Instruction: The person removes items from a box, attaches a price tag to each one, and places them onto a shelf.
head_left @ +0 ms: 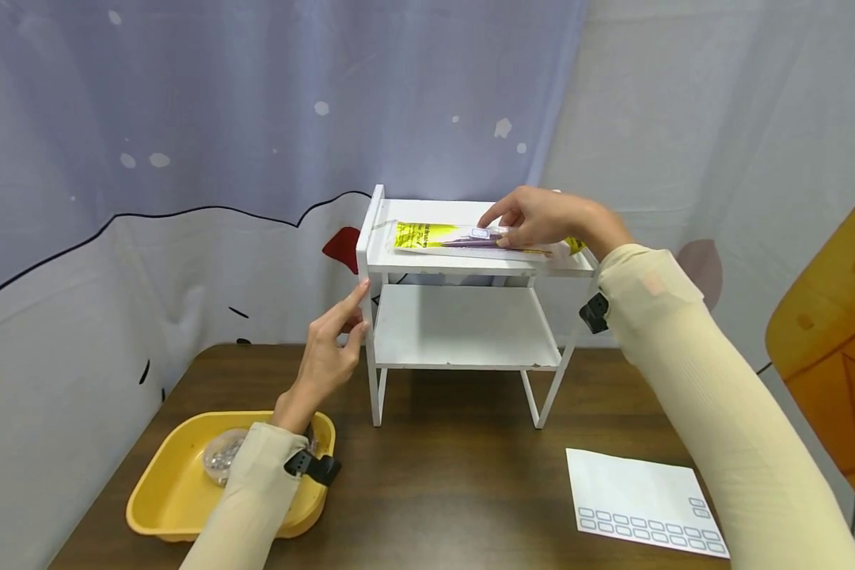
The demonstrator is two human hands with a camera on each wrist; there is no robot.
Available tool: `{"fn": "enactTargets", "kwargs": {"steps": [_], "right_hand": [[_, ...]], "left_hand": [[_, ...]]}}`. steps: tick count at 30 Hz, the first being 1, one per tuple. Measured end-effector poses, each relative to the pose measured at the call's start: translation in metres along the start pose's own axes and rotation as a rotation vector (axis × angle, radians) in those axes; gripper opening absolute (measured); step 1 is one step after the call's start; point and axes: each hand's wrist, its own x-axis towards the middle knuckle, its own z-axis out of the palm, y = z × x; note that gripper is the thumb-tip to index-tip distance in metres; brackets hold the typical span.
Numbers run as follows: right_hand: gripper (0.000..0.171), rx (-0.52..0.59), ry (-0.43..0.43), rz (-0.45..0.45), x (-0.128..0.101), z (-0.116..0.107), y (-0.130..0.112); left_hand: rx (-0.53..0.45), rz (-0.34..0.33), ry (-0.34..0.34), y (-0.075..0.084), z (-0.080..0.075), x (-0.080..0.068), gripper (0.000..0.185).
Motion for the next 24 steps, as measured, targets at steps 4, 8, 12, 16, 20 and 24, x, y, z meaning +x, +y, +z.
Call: {"fn": "enactTargets", "kwargs": {"steps": [4, 8, 12, 16, 20, 24], "right_hand": [[0.037, 0.01, 0.021, -0.007, 0.0026, 0.0024, -0.0004], [0.037, 0.012, 0.038, -0.003, 0.003, 0.0045, -0.0016], [0.037, 0.014, 0.049, -0.003, 0.0015, 0.0055, -0.003], [0.039, 0.04, 0.054, 0.01, 0.0003, 0.0069, -0.0036], [0.039, 0.041, 0.078, 0.01, 0.0015, 0.0087, -0.0045], [0.037, 0.03, 0.172, 0.024, 0.0018, 0.0089, -0.006]], "left_hand": [[-0.004, 0.003, 0.007, 0.0002, 0.0002, 0.0008, 0.059], [-0.002, 0.013, 0.019, -0.0008, 0.0008, 0.0006, 0.061], [0.004, 0.005, 0.015, -0.0011, 0.0006, 0.0008, 0.062], [0.006, -0.004, 0.003, -0.0011, 0.0001, 0.0013, 0.062], [0.01, -0.002, 0.003, -0.0008, -0.0013, 0.0013, 0.063], [0.022, -0.006, 0.0, -0.0011, -0.0015, 0.0008, 0.064]]}}
